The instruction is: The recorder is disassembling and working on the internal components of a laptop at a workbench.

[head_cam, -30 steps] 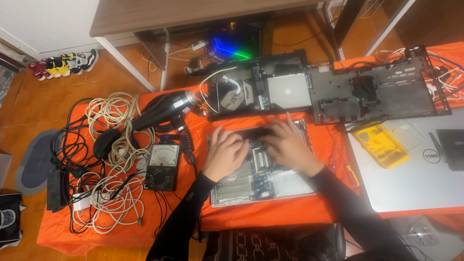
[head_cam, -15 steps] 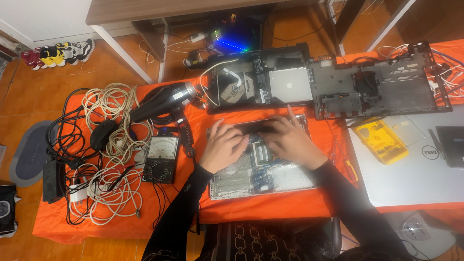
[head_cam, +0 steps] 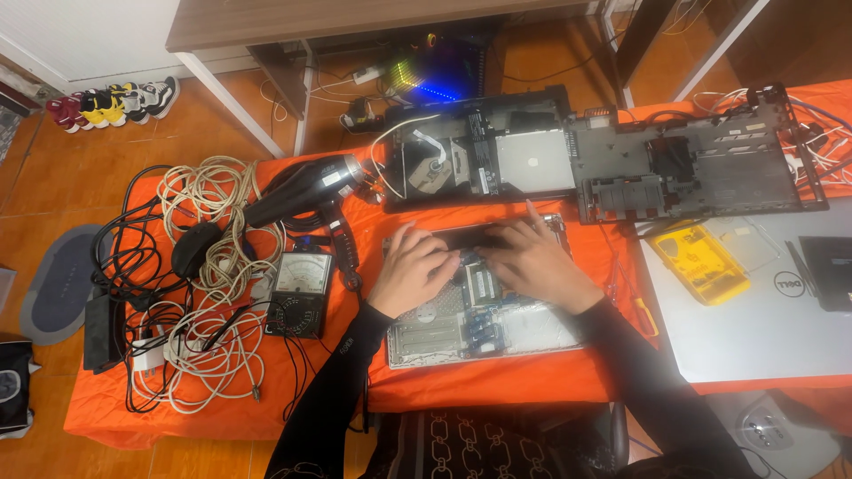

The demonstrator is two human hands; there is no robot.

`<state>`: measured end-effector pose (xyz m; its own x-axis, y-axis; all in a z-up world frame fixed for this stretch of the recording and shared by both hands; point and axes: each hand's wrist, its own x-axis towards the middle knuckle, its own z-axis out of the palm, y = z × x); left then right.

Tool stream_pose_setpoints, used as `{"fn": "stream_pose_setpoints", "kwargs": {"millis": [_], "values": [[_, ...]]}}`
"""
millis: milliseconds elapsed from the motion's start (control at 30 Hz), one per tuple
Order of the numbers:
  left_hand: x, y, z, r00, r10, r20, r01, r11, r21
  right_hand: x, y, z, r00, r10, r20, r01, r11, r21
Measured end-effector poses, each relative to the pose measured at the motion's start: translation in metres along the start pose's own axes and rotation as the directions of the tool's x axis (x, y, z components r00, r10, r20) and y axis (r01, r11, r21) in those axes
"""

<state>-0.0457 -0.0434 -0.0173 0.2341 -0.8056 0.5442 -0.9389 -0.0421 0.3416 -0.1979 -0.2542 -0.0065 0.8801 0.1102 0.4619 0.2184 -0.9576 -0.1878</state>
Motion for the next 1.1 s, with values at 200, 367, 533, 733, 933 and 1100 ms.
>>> {"fn": "stream_pose_setpoints", "kwargs": {"millis": [200,367,533,733,933,1100], "values": [[0.0006,0.0012,-0.0011,1.000,-0.002,0.012,0.002,1.000,-0.017,0.0000,-0.0017,0.0006,0.998,0.053,0.024,-0.055,0.997,0.057],[0.0000,-0.0005,0.0006,1.000,0.002,0.016,-0.002,1.000,-0.008,-0.0009,-0.0009,0.0021,0.998,0.059,0.014,-0.060,0.994,0.090],[-0.0004,-0.0003,-0.0001,1.000,-0.010,0.013,0.010,1.000,-0.014,-0.0011,-0.0007,0.0019,0.998,0.056,0.022,-0.058,0.994,0.092],[-0.0024,-0.0014,0.0007,1.000,0.003,0.011,-0.002,0.999,-0.035,-0.0023,-0.0011,0.0041,0.997,0.072,0.037,-0.076,0.992,0.104],[-0.0021,-0.0031,0.0032,1.000,-0.011,0.026,0.012,0.999,-0.038,-0.0040,0.0017,0.0066,0.998,0.066,0.023,-0.068,0.991,0.112],[-0.0021,-0.0036,0.0040,0.999,-0.014,0.049,0.015,1.000,-0.020,-0.0044,0.0025,0.0085,0.998,0.061,0.022,-0.063,0.991,0.117]]}}
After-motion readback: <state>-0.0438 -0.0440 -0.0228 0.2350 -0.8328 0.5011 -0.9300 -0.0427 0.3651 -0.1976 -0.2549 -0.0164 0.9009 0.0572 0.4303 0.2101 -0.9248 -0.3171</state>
